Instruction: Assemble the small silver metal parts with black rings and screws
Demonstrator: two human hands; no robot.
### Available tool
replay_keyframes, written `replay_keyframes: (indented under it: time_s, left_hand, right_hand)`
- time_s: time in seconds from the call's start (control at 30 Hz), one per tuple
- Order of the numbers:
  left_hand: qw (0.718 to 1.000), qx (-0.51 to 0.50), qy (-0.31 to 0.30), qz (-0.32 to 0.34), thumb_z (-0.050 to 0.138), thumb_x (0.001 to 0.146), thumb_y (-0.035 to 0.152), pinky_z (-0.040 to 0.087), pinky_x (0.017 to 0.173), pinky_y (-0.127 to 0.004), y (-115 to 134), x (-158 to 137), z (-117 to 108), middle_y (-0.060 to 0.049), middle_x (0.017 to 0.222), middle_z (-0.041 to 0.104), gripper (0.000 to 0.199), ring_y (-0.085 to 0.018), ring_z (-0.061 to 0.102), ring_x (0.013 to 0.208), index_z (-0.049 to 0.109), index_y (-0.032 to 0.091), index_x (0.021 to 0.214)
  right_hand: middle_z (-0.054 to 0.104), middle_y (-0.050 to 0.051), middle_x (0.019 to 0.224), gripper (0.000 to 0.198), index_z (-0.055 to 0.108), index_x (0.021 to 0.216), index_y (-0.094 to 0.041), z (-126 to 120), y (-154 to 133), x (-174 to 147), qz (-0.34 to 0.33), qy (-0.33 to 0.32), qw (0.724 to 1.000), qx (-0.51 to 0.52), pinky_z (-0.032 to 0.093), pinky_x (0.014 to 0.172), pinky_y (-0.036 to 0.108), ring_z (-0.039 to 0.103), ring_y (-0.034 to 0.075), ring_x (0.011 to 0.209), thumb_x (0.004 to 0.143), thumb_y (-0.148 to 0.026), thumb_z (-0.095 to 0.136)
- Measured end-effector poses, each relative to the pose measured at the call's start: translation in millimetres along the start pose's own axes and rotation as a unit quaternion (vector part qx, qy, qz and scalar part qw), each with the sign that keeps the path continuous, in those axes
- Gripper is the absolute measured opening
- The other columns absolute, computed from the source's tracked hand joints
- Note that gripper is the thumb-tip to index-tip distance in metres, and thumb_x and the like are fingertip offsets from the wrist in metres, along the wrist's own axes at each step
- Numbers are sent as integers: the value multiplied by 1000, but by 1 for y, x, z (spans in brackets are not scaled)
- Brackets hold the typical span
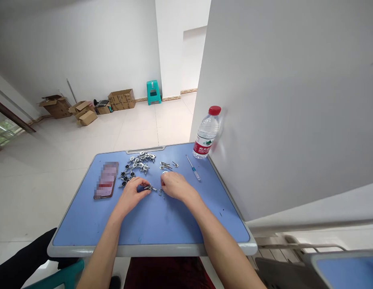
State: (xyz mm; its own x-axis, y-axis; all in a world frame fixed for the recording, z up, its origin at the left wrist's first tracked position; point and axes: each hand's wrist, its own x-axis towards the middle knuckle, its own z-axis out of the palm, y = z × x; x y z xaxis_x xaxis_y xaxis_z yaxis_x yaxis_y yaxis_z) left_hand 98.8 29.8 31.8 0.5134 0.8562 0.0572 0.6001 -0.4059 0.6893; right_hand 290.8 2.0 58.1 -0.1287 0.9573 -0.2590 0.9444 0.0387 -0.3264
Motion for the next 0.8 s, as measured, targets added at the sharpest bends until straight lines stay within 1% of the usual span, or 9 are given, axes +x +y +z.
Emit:
replay_keyframes:
  time_s: [0.23, 0.4, 0.47, 0.57, 0.67, 0.73, 0.8]
  left_hand:
    - [996, -70, -23, -40, 64, 75, 20, 46, 86, -34, -6, -1, -9, -2, 93, 66, 15, -21, 60, 95, 68, 22, 89]
    - [995, -86, -10, -58, 65, 75, 23, 46, 86, -33, -9, -3, -16, -2, 96, 68, 16, -20, 60, 96, 68, 22, 91]
    - [994, -91, 8, -57, 65, 76, 23, 46, 86, -33, -10, -4, -18, -2, 96, 68, 14, -20, 61, 94, 67, 22, 90]
    - [995, -78, 62, -18, 64, 79, 22, 46, 83, -32, -7, -4, -18, -1, 92, 66, 9, -19, 60, 91, 66, 21, 88]
    - [992, -36, 105, 61, 63, 81, 18, 45, 80, -31, 0, -3, -12, 0, 86, 63, 6, -18, 57, 89, 63, 21, 87]
    - [987, 5, 116, 108, 62, 83, 15, 44, 77, -31, 3, -3, -7, 0, 83, 62, 6, -18, 55, 86, 61, 21, 83]
    - [981, 41, 127, 140, 62, 84, 15, 43, 77, -32, 5, -2, -1, 0, 82, 62, 6, -18, 54, 85, 60, 21, 82]
  right_hand:
    - [71, 5, 87, 16, 69, 87, -18, -1, 1, -2, -9, 33, 999, 35, 29, 57, 25, 61, 16, 78, 85, -18, 52]
    - [70, 5, 85, 17, 69, 89, -19, -2, 0, -1, -5, 46, 997, 62, 30, 57, 24, 60, 15, 75, 86, -17, 52]
    - [70, 5, 84, 17, 69, 89, -18, -2, 0, -1, -18, 65, 994, 90, 31, 59, 23, 59, 15, 74, 87, -16, 52]
    - [67, 3, 76, 19, 69, 86, -17, 0, -3, -1, -51, 103, 979, 165, 33, 60, 23, 56, 13, 69, 90, -25, 53]
    - [61, 0, 68, 26, 68, 82, -17, 3, -10, -1, -85, 125, 954, 257, 33, 59, 23, 49, 12, 62, 90, -36, 53]
    - [58, -2, 64, 25, 67, 78, -17, 5, -14, 0, -96, 126, 939, 304, 33, 57, 22, 46, 11, 60, 87, -36, 55]
    - [54, -3, 61, 22, 65, 73, -17, 6, -15, 1, -96, 114, 930, 336, 32, 55, 22, 42, 10, 57, 84, -33, 55]
